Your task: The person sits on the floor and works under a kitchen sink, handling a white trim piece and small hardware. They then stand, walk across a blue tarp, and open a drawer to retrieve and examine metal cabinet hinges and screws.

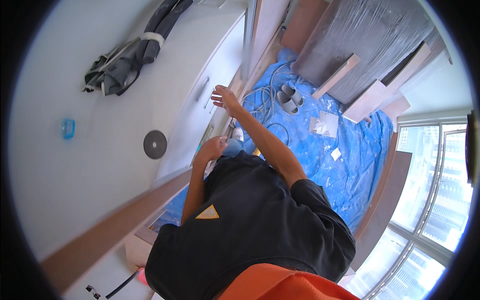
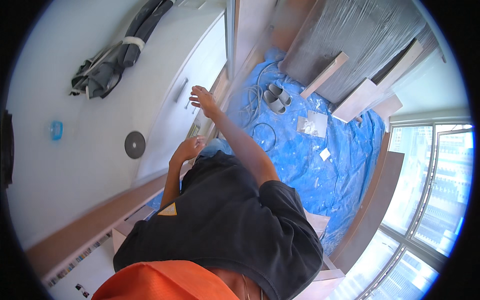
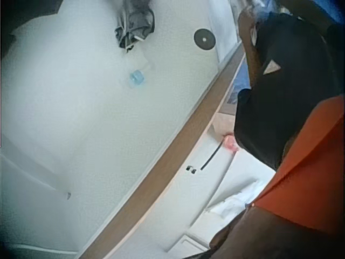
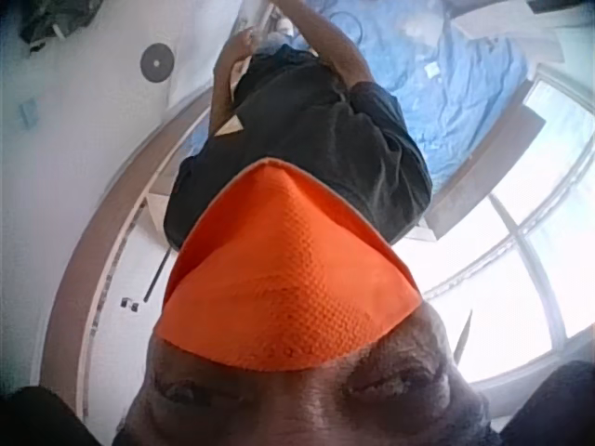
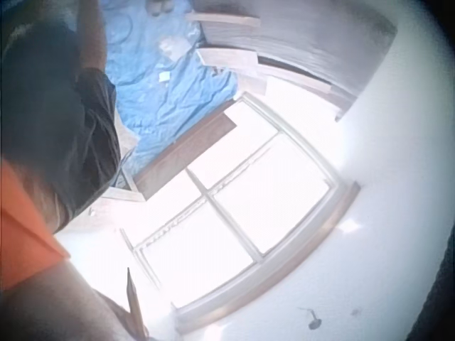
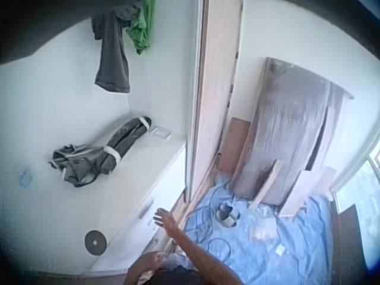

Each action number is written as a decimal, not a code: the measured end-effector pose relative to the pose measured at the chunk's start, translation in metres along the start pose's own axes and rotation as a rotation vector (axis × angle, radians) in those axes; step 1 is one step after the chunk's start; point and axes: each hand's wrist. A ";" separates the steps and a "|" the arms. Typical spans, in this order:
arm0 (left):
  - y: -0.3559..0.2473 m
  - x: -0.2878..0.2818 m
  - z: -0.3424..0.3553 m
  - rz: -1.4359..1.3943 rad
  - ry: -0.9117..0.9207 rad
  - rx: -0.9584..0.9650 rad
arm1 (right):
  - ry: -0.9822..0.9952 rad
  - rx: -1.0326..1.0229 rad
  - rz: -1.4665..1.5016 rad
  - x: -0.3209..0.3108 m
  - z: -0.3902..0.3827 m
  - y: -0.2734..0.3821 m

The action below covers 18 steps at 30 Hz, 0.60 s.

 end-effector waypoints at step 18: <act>0.060 0.023 0.003 -0.082 -0.238 -0.264 | 0.273 0.259 0.386 0.017 0.089 -0.001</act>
Point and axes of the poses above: each hand's wrist, its own z-axis towards the middle knuckle, its own x-axis out of the palm, y = z × x, and after that the axes turned 13 degrees about x, right-handed
